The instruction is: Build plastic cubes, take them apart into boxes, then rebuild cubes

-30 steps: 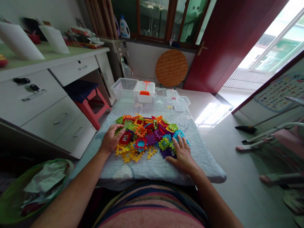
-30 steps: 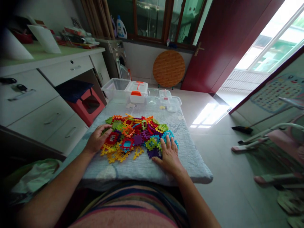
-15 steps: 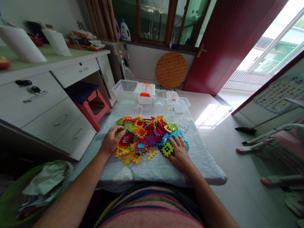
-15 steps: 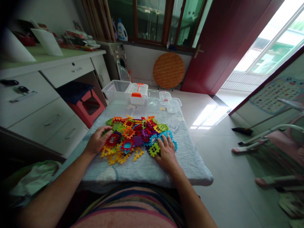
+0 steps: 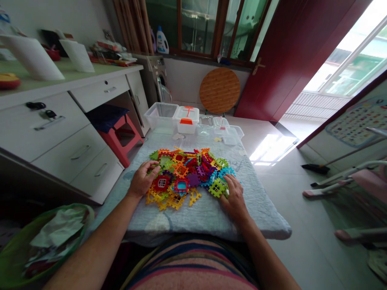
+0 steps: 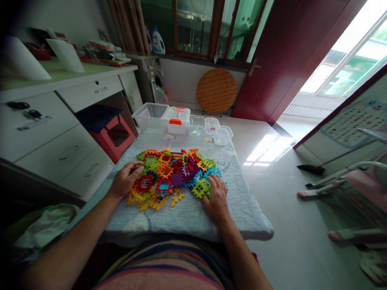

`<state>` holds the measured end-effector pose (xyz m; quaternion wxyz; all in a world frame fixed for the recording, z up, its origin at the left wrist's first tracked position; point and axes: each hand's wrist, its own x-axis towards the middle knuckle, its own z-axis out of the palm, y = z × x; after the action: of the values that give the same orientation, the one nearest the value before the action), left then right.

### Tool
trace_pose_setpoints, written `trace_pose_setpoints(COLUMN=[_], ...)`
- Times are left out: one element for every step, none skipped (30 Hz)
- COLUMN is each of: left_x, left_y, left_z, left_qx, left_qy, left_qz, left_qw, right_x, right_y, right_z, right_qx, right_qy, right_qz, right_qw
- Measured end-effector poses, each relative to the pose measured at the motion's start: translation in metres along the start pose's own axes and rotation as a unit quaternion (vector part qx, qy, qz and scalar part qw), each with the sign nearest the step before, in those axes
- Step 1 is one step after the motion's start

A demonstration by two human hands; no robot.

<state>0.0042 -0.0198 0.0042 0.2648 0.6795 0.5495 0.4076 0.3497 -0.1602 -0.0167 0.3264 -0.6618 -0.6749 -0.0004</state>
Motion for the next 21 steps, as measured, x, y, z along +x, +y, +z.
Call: trace_pose_setpoints(left_x=[0.000,0.000,0.000,0.000,0.000,0.001,0.001,0.001,0.001,0.001,0.000,0.000,0.000,0.001,0.003,0.007,0.011,0.017,0.024,0.033,0.042], left_y=[0.000,0.000,0.000,-0.001,-0.002,-0.003,-0.004,-0.005,-0.006,-0.006,-0.005,-0.004,-0.003,-0.001,0.000,0.001,0.002,0.002,0.003,0.003,0.003], left_z=[0.000,0.000,0.000,0.000,0.001,0.001,0.001,0.001,0.002,0.002,0.002,0.002,0.002,0.001,0.001,0.000,-0.001,-0.002,-0.002,-0.002,-0.002], left_qx=[0.001,0.003,0.004,0.005,0.005,0.003,0.002,0.000,-0.001,0.000,0.002,0.006,0.011,0.016,0.022,0.028,0.036,0.046,0.059,0.073,0.088], left_qy=[-0.002,-0.003,-0.002,0.001,0.005,0.010,0.014,0.017,0.020,0.022,0.025,0.029,0.034,0.040,0.044,0.048,0.048,0.045,0.037,0.026,0.012], left_qz=[-0.005,-0.007,-0.007,-0.004,0.000,0.006,0.010,0.012,0.014,0.015,0.017,0.020,0.023,0.027,0.032,0.038,0.044,0.050,0.056,0.060,0.063], left_qw=[1.000,1.000,1.000,1.000,1.000,1.000,1.000,1.000,1.000,1.000,1.000,0.999,0.999,0.999,0.998,0.998,0.997,0.997,0.996,0.995,0.994], right_x=[0.000,0.001,0.001,0.002,0.003,0.003,0.004,0.004,0.004,0.004,0.004,0.004,0.004,0.004,0.004,0.004,0.004,0.004,0.005,0.005,0.005], right_y=[0.000,-0.001,-0.002,-0.003,-0.004,-0.005,-0.006,-0.006,-0.007,-0.007,-0.007,-0.007,-0.007,-0.007,-0.008,-0.009,-0.010,-0.010,-0.011,-0.012,-0.012], right_z=[0.000,-0.001,-0.001,-0.002,-0.003,-0.004,-0.005,-0.006,-0.007,-0.007,-0.008,-0.009,-0.010,-0.010,-0.011,-0.011,-0.011,-0.011,-0.011,-0.011,-0.010], right_qx=[0.002,0.003,0.003,0.005,0.009,0.016,0.026,0.039,0.053,0.067,0.079,0.087,0.091,0.090,0.086,0.080,0.075,0.069,0.064,0.059,0.054], right_qy=[0.014,0.027,0.041,0.055,0.066,0.073,0.073,0.066,0.053,0.036,0.020,0.006,-0.002,-0.007,-0.007,-0.005,-0.002,0.001,0.004,0.007,0.011], right_qz=[0.001,0.002,0.005,0.010,0.017,0.023,0.027,0.026,0.019,0.007,-0.006,-0.018,-0.027,-0.032,-0.034,-0.034,-0.034,-0.035,-0.038,-0.041,-0.043], right_qw=[1.000,1.000,0.999,0.998,0.998,0.997,0.997,0.997,0.997,0.997,0.997,0.996,0.995,0.995,0.996,0.996,0.997,0.997,0.997,0.997,0.998])
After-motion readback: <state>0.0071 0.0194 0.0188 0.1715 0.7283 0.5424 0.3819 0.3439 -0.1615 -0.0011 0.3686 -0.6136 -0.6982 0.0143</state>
